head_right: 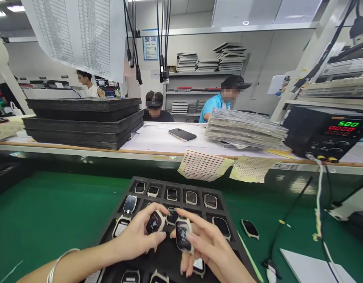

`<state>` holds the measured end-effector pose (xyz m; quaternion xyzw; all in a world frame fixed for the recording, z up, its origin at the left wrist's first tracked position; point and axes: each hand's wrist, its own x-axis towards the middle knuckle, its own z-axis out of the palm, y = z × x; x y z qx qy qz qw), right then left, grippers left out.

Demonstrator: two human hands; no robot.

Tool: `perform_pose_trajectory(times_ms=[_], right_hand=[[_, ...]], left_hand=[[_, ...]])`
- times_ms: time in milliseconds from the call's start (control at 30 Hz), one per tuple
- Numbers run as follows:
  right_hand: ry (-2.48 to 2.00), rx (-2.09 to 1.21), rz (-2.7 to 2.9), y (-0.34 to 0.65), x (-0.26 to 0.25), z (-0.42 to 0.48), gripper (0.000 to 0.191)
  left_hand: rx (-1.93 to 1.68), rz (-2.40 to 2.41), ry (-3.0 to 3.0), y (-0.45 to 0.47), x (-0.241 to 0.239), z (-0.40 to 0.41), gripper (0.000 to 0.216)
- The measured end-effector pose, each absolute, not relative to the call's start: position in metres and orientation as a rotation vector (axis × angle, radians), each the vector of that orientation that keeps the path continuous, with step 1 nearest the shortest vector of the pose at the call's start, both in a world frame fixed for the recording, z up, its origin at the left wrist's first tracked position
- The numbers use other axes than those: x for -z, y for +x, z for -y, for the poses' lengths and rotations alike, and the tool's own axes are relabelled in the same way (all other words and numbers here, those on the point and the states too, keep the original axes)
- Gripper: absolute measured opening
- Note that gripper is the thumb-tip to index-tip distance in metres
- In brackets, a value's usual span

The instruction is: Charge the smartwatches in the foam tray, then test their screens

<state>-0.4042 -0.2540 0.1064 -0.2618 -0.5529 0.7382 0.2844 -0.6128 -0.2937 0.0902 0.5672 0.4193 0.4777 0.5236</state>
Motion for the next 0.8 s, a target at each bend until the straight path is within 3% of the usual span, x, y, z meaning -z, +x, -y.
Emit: perform_pose_trajectory(times_ms=[133,233,800], right_hand=[[-0.632,-2.024,1.429,-0.409,-0.109,0.254,0.040],[-0.630,-2.006,1.393,-0.410,-0.108,0.254,0.033],[-0.681,-1.794,1.524,-0.405,-0.096,0.257,0.044]], left_hand=[[-1.141,-0.796,1.136,-0.612,-0.090,0.291,0.050],[-1.144,-0.786,1.047,-0.612,-0.091,0.292,0.047],[-1.035,-0.799,1.116,-0.617,-0.090,0.301,0.037]])
